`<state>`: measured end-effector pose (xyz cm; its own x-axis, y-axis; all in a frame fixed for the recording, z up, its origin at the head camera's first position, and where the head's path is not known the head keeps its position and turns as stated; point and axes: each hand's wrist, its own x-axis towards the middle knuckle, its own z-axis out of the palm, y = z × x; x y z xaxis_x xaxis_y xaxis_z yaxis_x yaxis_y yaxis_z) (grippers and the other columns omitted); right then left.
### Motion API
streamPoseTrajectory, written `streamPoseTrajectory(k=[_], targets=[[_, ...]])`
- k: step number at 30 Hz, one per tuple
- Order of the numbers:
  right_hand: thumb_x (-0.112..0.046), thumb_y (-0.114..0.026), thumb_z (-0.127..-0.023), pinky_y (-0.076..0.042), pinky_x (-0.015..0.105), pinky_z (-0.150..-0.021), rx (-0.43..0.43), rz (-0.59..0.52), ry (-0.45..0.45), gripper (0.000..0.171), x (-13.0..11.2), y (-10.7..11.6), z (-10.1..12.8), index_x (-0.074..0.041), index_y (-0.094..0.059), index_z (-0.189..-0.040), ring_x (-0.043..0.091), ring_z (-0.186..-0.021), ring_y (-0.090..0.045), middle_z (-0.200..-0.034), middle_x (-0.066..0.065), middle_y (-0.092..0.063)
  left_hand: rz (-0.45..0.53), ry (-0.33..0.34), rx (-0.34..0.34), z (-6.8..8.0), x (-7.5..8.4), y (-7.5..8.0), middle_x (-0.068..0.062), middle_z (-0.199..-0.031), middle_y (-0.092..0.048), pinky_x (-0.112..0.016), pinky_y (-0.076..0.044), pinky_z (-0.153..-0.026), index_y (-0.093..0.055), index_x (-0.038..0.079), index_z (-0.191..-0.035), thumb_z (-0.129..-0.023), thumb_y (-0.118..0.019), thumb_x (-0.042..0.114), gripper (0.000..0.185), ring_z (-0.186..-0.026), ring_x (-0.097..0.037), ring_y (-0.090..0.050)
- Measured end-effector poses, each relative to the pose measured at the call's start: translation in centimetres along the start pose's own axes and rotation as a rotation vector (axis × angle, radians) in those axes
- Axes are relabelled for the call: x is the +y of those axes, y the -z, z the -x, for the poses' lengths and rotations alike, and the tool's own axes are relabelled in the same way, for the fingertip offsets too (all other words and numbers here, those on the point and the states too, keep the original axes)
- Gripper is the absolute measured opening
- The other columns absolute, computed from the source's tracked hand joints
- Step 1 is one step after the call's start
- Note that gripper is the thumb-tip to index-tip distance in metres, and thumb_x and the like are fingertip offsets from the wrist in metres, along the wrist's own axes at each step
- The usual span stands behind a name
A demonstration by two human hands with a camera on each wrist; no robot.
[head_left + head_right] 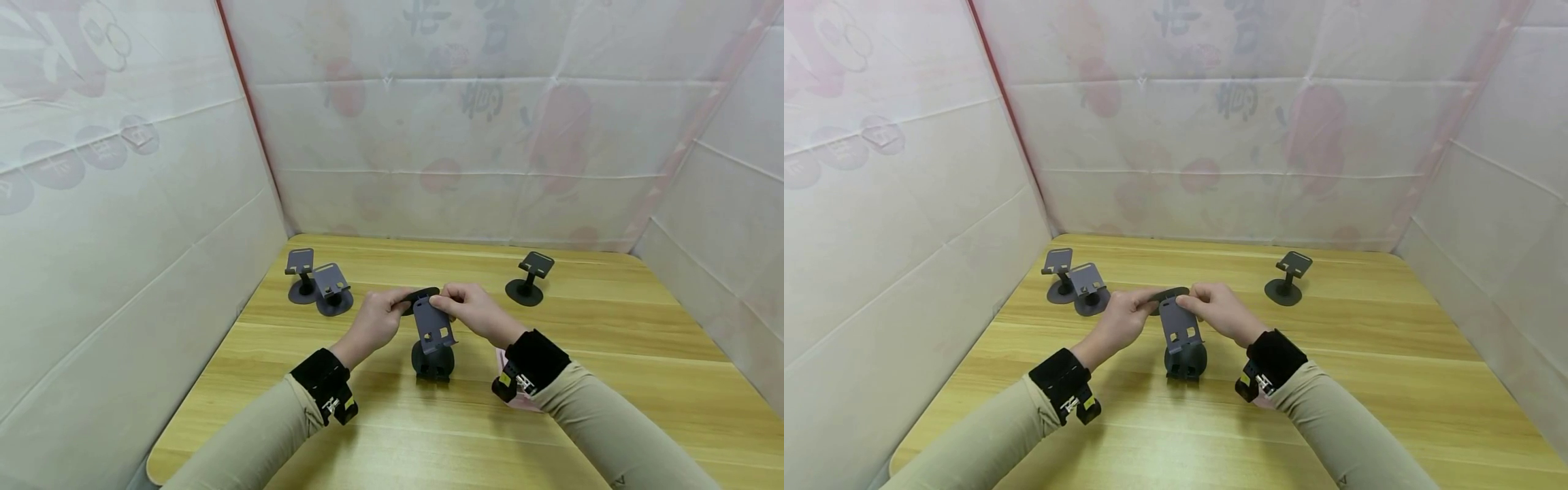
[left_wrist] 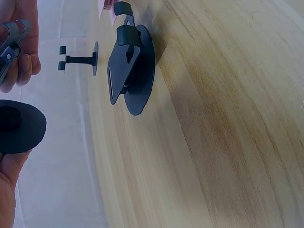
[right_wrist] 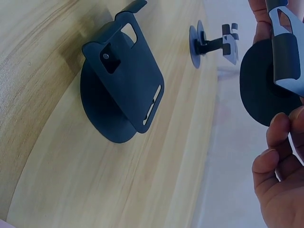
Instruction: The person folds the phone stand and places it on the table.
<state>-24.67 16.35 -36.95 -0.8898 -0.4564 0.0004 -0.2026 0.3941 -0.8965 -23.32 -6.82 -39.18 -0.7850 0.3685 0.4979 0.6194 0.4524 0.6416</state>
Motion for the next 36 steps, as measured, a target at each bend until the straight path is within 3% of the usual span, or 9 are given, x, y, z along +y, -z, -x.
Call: streamPoseTrajectory(k=[4, 8, 13, 24, 28, 36], targets=[[-0.043, -0.063, -0.102, -0.032, 0.034, -0.065, -0.004, -0.012, -0.005, 0.042, 0.20, -0.04, -0.15, -0.007, -0.057, -0.081, 0.023, -0.067, -0.037, -0.075, 0.004, -0.046, -0.004, 0.003, -0.002, 0.02, 0.04, -0.05, -0.012, -0.106, -0.078, -0.021, -0.041, -0.051, -0.075, 0.006, -0.120, -0.102, -0.059, 0.000, 0.025, -0.054, -0.005, -0.055], [-0.042, -0.063, -0.103, -0.033, 0.035, -0.065, -0.002, -0.013, -0.013, 0.042, 0.36, -0.12, -0.23, -0.007, -0.054, -0.080, 0.022, -0.068, -0.039, -0.073, 0.004, -0.045, -0.002, -0.004, 0.003, 0.07, 0.12, -0.14, -0.013, -0.109, -0.077, -0.022, -0.048, -0.058, -0.075, 0.005, -0.121, -0.101, -0.060, -0.001, 0.025, -0.074, -0.013, -0.072], [-0.040, -0.063, -0.103, -0.034, 0.034, -0.065, 0.005, -0.014, -0.046, 0.042, 0.37, -0.23, -0.23, -0.007, -0.055, -0.078, 0.022, -0.067, -0.040, -0.071, 0.002, -0.045, 0.013, -0.021, 0.001, 0.18, 0.24, -0.29, -0.014, -0.110, -0.077, -0.022, -0.056, -0.068, -0.074, 0.003, -0.121, -0.101, -0.060, -0.003, 0.026, -0.094, -0.022, -0.076], [-0.037, -0.064, -0.103, -0.033, 0.034, -0.062, 0.004, -0.044, -0.096, 0.040, 0.21, -0.49, -0.10, -0.007, -0.054, -0.079, 0.023, -0.067, -0.040, -0.071, 0.004, -0.045, 0.001, -0.039, 0.002, 0.23, 0.18, -0.42, -0.015, -0.110, -0.077, -0.023, -0.058, -0.071, -0.074, 0.002, -0.122, -0.101, -0.060, -0.003, 0.026, -0.095, -0.021, -0.076], [-0.039, -0.064, -0.103, -0.034, 0.035, -0.063, -0.005, -0.055, -0.105, 0.040, 0.11, -0.45, -0.07, -0.008, -0.053, -0.080, 0.023, -0.068, -0.041, -0.071, 0.004, -0.045, 0.002, -0.044, 0.009, 0.23, 0.16, -0.36, -0.015, -0.109, -0.077, -0.022, -0.056, -0.066, -0.074, 0.002, -0.121, -0.101, -0.060, -0.002, 0.025, -0.091, -0.023, -0.076], [-0.043, -0.063, -0.102, -0.032, 0.034, -0.061, 0.000, -0.045, -0.109, 0.041, -0.11, -0.30, -0.09, -0.007, -0.055, -0.083, 0.027, -0.067, -0.039, -0.070, 0.005, -0.046, 0.012, -0.007, -0.002, 0.11, 0.09, -0.28, -0.016, -0.112, -0.076, -0.021, -0.051, -0.062, -0.073, 0.003, -0.124, -0.102, -0.058, -0.002, 0.026, -0.090, -0.022, -0.076]])
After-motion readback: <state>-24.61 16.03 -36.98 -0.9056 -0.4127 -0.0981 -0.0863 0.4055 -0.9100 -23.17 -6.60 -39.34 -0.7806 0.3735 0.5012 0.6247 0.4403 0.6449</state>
